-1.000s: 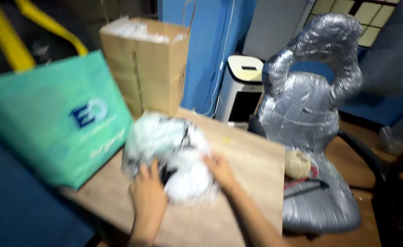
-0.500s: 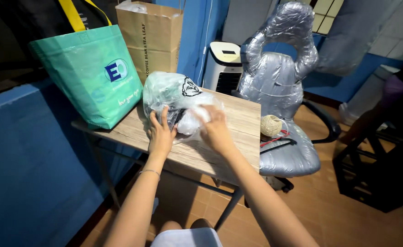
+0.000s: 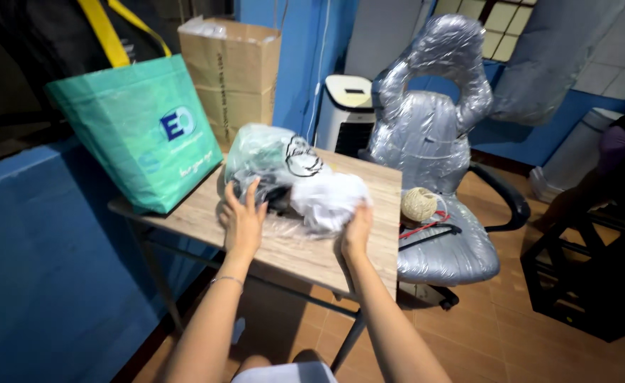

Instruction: The person unpacks various items from plastic bags on a wooden table. They remove a white cloth, a green item, and a black plastic-wrapped object, placing them on the table. The person also handles a clear plastic bag and a brown paper bag.

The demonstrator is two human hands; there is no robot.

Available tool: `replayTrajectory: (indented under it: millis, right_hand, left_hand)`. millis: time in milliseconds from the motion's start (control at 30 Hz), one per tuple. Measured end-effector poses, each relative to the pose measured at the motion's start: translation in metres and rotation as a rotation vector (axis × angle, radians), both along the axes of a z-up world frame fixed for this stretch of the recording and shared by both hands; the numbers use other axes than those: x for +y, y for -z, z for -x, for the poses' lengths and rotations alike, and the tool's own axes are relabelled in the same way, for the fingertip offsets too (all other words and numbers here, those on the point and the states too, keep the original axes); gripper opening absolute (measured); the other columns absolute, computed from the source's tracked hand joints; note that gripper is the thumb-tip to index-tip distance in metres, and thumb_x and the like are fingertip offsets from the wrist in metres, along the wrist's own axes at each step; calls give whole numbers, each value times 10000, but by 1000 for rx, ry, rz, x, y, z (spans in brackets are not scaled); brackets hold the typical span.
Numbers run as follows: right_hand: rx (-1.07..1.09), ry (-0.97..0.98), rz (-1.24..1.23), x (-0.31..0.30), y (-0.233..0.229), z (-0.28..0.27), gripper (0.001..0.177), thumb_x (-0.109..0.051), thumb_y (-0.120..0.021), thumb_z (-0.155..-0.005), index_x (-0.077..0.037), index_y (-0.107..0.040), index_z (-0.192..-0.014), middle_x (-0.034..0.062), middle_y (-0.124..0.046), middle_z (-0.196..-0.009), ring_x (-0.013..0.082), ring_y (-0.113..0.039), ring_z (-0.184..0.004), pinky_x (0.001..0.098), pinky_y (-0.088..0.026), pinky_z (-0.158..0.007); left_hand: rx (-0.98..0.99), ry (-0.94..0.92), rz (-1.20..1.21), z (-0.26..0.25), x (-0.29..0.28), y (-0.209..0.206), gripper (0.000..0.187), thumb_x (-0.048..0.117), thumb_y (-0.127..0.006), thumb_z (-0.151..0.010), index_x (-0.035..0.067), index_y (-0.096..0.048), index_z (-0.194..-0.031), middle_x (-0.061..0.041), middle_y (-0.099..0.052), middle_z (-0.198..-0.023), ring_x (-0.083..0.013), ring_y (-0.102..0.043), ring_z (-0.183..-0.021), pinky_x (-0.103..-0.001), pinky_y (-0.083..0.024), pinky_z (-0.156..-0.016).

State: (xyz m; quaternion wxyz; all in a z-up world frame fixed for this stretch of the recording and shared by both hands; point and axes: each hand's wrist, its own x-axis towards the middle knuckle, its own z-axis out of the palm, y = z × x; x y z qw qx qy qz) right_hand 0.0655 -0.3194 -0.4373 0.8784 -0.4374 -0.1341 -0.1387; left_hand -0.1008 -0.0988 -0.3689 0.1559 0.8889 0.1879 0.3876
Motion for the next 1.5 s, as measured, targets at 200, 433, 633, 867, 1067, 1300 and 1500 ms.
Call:
replayTrajectory:
  millis: [200, 433, 633, 867, 1067, 1300, 1500]
  right_hand:
    - [77, -229, -499, -23, -9, 2, 438, -225, -409, -995, -80, -529, -1390, 102, -665, -1307, 267, -678, -1147, 414, -576, -962]
    - [164, -89, -478, -12, -34, 22, 420, -247, -415, -1059, -50, -517, -1417, 117, -648, -1342, 277, -660, -1185, 424, -563, -971]
    - [120, -126, -393, -10, -40, 34, 418, -278, -383, -1070, -95, -534, -1414, 88, -646, -1366, 234, -652, -1204, 372, -543, -978]
    - [149, 106, -385, -120, -58, -46, 351, -316, -462, -1062, -123, -531, -1346, 6, -617, -1311, 161, -592, -1158, 368, -479, -991]
    - [-72, -43, -194, -160, -155, -51, 386, -351, -480, -1051, -82, -578, -1310, 44, -644, -1259, 194, -612, -1133, 434, -508, -972]
    - [155, 33, -65, -149, -142, -58, 207, -268, -631, -955, -119, -615, -1099, 4, -640, -986, 128, -582, -846, 323, -484, -721]
    - [69, 152, 225, -151, -125, -80, 208, -231, -757, -890, -95, -601, -867, -61, -517, -728, 57, -420, -612, 254, -326, -529]
  left_hand:
    - [-72, -212, -161, 6, 36, -15, 760, 267, -713, -819, 256, -398, -1510, -267, -230, -1608, -505, -367, -1370, -676, -335, -1033]
    - [-427, 453, -172, 19, -16, -84, 680, 188, -671, -906, 169, -414, -1536, -112, -380, -1609, -415, -372, -1561, -567, -293, -1331]
    - [-227, 916, 9, -13, -96, -83, 846, 167, -813, -759, 42, -366, -1467, -309, -447, -1424, -487, -458, -1299, -528, -409, -1045]
    - [-707, 920, 784, -130, 33, -139, 71, -42, -519, -996, -9, -531, -1058, -96, -639, -937, -181, -684, -716, -297, -607, -616]
    - [-367, 804, 926, -111, 66, -206, 225, 46, -474, -1008, -24, -602, -1180, -114, -631, -848, -136, -537, -629, -253, -410, -493]
    - [-246, 981, 1454, -70, 29, -233, 397, 77, -281, -1015, -203, -442, -1247, -292, -637, -1079, -312, -700, -866, -356, -579, -819]
    - [-488, 1078, 1709, -97, 54, -243, 501, -32, -188, -952, -201, -177, -1423, -394, -395, -1424, -368, -655, -1182, -505, -551, -939]
